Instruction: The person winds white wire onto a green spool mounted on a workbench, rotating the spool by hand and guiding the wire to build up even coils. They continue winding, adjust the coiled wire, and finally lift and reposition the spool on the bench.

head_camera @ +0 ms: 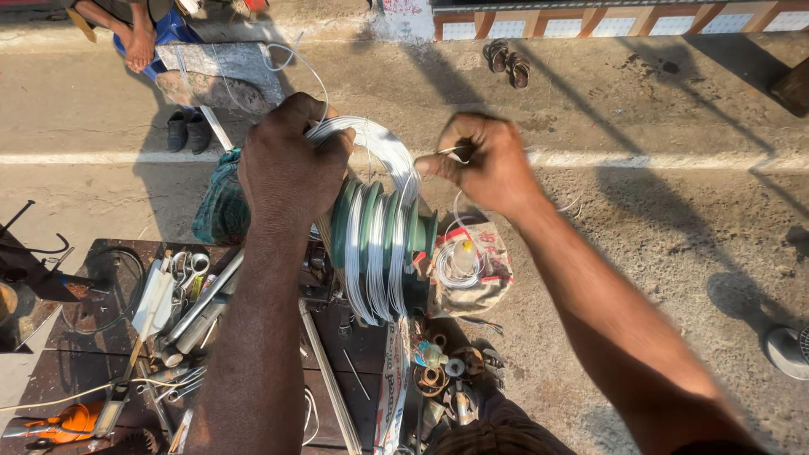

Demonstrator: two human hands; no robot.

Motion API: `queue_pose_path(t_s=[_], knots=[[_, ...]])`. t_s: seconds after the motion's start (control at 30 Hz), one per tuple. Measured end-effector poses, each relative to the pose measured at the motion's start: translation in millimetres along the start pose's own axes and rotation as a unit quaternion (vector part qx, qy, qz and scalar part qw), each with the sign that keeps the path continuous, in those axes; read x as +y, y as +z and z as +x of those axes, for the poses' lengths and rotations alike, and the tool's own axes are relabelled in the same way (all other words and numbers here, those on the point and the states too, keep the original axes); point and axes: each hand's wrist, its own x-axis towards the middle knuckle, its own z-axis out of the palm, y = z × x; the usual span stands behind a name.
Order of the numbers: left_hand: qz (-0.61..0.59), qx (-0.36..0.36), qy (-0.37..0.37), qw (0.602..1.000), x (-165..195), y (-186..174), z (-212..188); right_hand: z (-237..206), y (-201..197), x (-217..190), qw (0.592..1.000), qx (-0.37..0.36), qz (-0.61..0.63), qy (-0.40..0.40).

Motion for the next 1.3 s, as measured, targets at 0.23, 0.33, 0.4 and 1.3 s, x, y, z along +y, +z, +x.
queue_pose_path(t_s=[0.23,0.33,0.4,1.3], knots=[[0.007,0.010,0.010,1.000,-1.5,1.0,1.7,-181.9,151.8,74.0,0.930,-0.294,-0.212,0.061],[0.005,0.002,0.001,1.000,-0.6,2.3,1.3,-246.4,147.6,10.0,0.899,-0.273,0.048,0.340],[0.006,-0.016,-0.017,1.000,0.4,3.0,1.5,-245.1,119.6,-44.1,0.956,-0.254,0.047,0.140],[0.014,0.007,0.026,1.000,-2.0,3.0,2.9,-173.3,60.3,-109.8,0.957,-0.183,-0.118,-0.194]])
